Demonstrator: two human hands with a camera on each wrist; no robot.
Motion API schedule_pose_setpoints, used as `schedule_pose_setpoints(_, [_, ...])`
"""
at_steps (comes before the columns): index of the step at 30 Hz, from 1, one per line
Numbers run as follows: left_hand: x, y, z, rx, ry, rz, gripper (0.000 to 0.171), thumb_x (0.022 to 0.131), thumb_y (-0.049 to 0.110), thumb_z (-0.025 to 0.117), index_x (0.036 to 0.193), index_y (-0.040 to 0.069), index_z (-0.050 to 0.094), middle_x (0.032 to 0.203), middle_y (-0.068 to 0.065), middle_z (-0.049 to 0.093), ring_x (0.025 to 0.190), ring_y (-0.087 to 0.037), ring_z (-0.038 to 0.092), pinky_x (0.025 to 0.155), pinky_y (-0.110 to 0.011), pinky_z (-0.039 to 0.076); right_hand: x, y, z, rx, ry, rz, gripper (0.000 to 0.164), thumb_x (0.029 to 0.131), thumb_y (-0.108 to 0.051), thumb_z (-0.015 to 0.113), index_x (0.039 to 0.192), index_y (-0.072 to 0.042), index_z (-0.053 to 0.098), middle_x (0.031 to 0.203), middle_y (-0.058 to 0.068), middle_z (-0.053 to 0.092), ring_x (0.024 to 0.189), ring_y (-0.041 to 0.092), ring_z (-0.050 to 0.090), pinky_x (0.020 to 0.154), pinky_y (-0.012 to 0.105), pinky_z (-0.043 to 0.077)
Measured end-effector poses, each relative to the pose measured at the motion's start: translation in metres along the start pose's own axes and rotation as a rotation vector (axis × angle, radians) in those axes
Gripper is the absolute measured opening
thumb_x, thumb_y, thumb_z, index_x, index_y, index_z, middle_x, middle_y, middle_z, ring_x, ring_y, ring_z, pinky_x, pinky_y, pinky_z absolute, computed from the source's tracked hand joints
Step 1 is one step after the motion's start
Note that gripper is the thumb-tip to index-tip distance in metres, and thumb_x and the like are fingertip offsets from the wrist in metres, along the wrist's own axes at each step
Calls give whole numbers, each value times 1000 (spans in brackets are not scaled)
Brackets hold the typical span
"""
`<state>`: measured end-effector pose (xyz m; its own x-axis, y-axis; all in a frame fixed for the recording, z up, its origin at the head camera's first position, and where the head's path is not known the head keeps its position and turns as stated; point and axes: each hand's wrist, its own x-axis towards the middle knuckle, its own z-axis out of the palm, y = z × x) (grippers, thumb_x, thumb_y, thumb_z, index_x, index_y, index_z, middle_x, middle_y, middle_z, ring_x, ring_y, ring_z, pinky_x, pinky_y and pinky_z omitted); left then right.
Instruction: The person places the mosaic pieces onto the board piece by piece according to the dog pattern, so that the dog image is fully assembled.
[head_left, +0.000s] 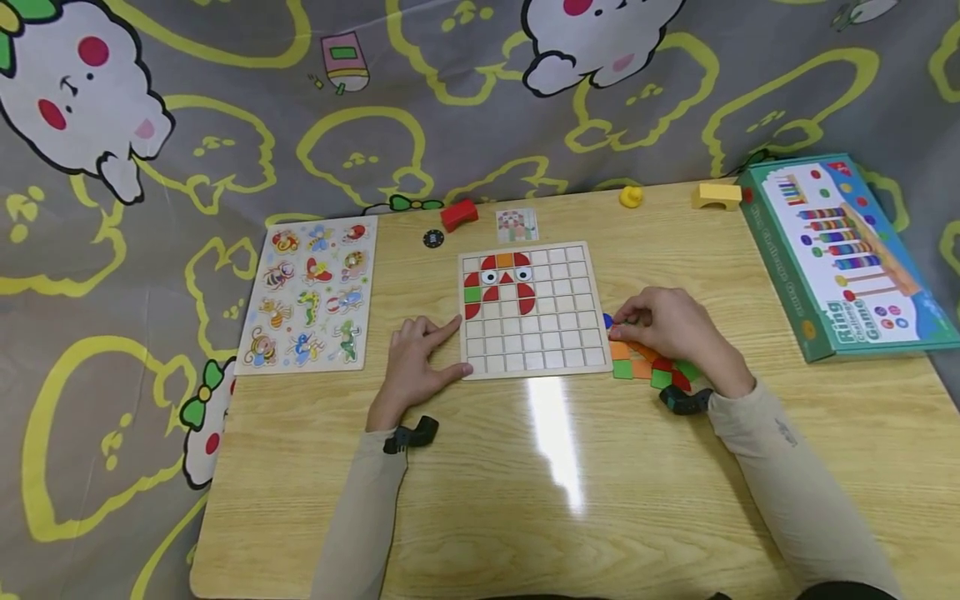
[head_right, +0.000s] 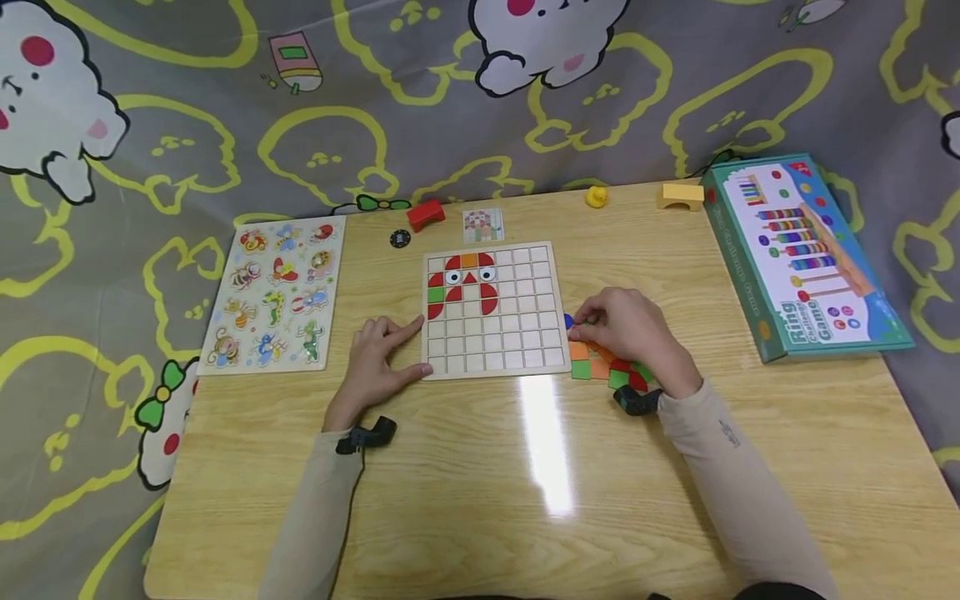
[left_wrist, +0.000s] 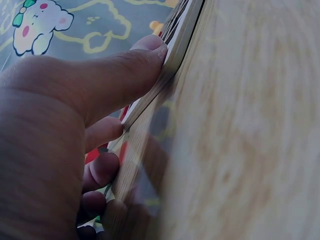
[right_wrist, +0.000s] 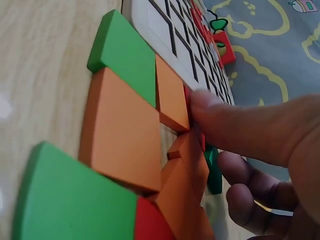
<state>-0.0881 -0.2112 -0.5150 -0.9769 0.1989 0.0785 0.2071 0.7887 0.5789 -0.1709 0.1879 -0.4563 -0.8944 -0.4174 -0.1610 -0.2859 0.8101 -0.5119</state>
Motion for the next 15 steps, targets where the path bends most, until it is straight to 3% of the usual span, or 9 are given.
schedule_pose_setpoints(11, [0,0,0,1,-1,2,79,77,60,76,146,33,49,103,2,49,89,-19,35,81,-35,24,-6,0,1,25,-74,-25,15,89,-30,74,94,-16,74,86,-1,66,73,16,54,63,33,41])
schedule_pose_setpoints(15, [0,0,-1,1,6,8,79,77,59,77,146,32,50,102,2,49,88,-19,35,80,-35,24,-7,-1,-1,58,-63,-36,16,90,-28,73,94,-13,69,85,1,65,71,17,54,63,31,42])
